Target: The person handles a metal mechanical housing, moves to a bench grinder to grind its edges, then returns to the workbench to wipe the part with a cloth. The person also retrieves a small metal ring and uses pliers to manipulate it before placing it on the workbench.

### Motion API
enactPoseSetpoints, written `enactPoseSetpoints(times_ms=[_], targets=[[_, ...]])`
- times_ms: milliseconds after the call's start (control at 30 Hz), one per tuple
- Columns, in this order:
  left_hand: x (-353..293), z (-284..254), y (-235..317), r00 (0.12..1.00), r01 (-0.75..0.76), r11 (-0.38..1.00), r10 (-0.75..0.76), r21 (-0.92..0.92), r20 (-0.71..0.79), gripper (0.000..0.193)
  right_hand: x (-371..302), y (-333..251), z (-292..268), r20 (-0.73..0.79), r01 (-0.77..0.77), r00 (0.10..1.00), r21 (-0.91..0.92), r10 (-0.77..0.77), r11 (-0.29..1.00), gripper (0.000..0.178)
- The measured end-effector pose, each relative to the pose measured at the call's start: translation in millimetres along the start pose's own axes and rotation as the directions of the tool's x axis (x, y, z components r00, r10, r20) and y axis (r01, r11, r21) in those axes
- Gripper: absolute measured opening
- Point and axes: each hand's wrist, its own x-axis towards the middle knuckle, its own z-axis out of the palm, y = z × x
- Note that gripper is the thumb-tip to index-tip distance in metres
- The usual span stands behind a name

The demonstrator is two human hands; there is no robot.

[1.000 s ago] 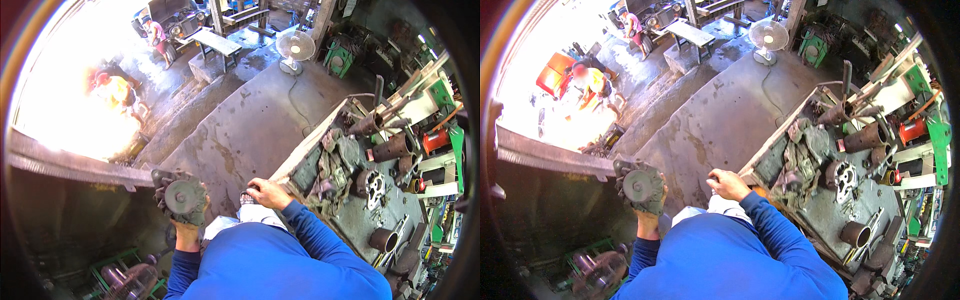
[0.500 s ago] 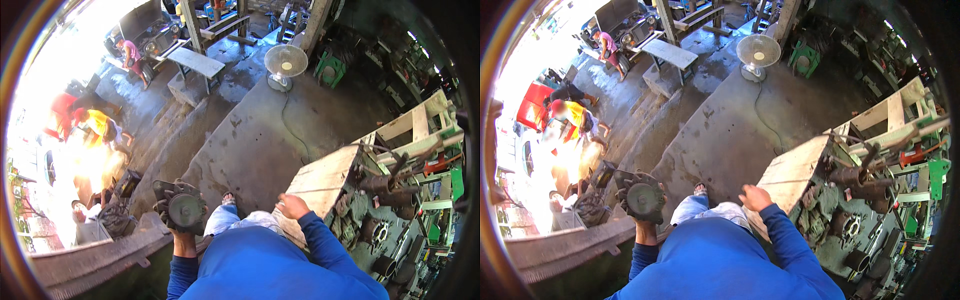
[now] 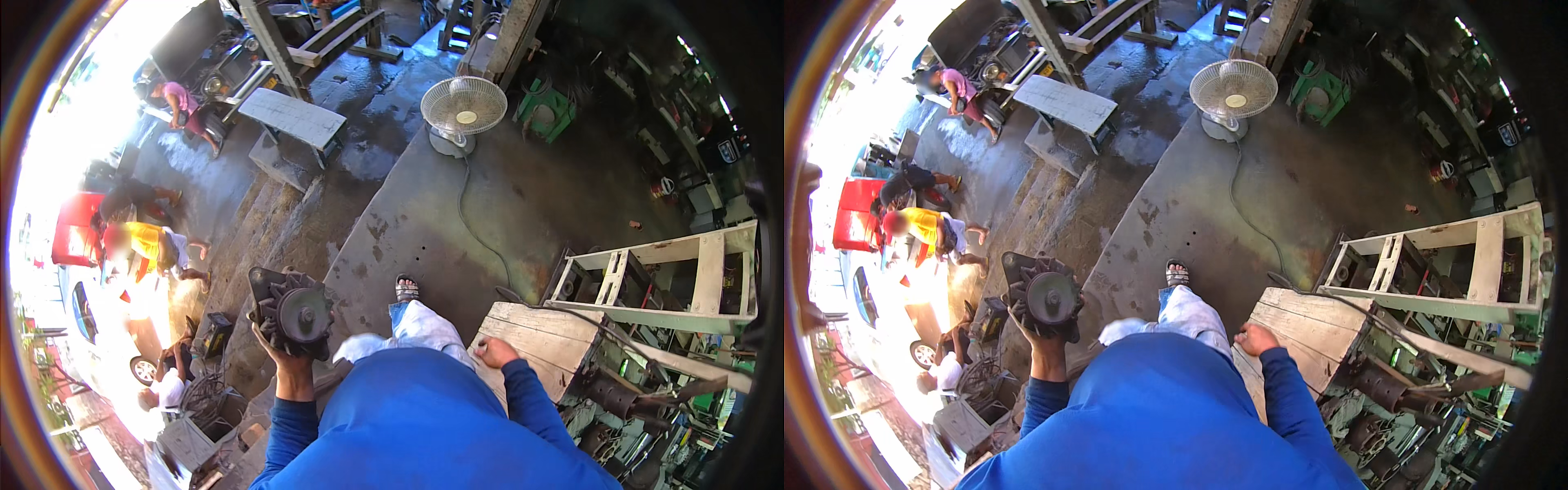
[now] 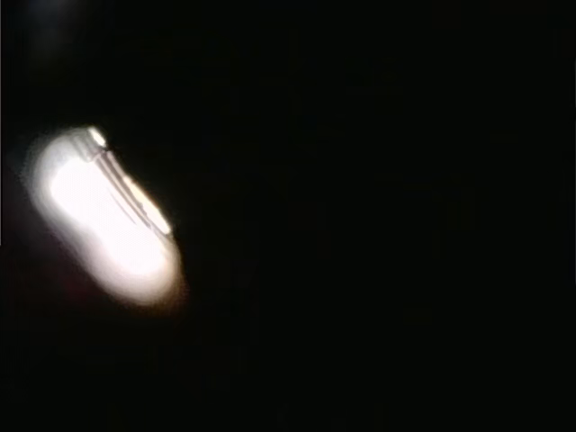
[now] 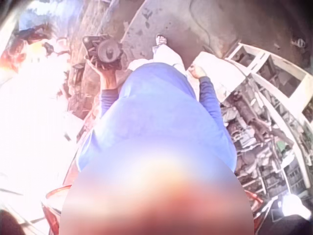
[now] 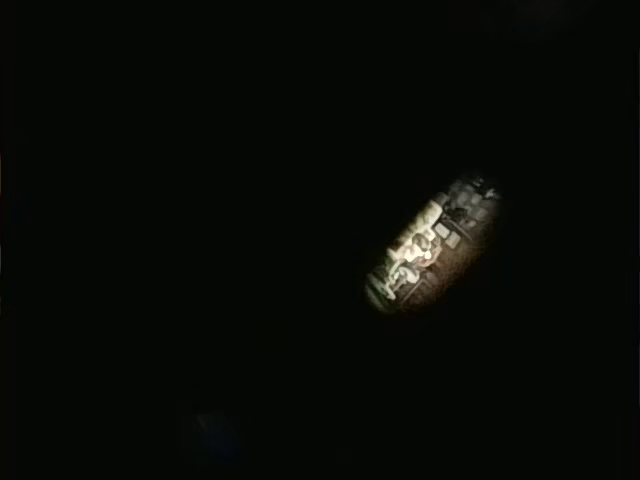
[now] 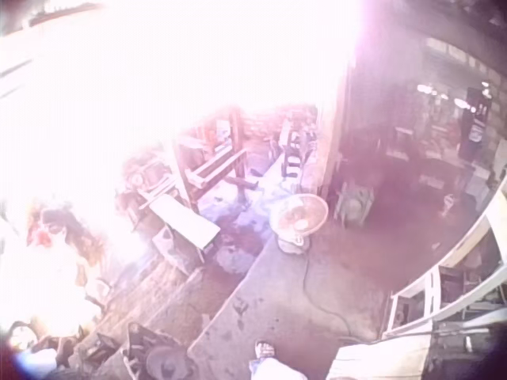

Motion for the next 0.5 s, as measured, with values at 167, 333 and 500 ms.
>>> enactPoseSetpoints(times_ms=[167,333,500], targets=[[82.8,51.7,-0.8,1.000,-0.015,0.995,0.014,-0.099,-0.019,0.076,88.0,-44.2,-154.2,-0.217,0.054,0.975,0.068,-0.038,0.996,0.044],[188.4,90.0,7.7,0.997,-0.039,0.999,0.040,-0.007,0.071,0.079,181.2,-91.5,-285.0,-0.288,0.075,0.958,0.210,-0.012,0.975,0.040],[329.2,122.7,7.0,0.998,-0.063,0.997,0.064,-0.033,0.007,0.076,277.8,-125.7,-352.9,-0.259,0.003,0.966,0.070,0.015,0.998,0.044]])
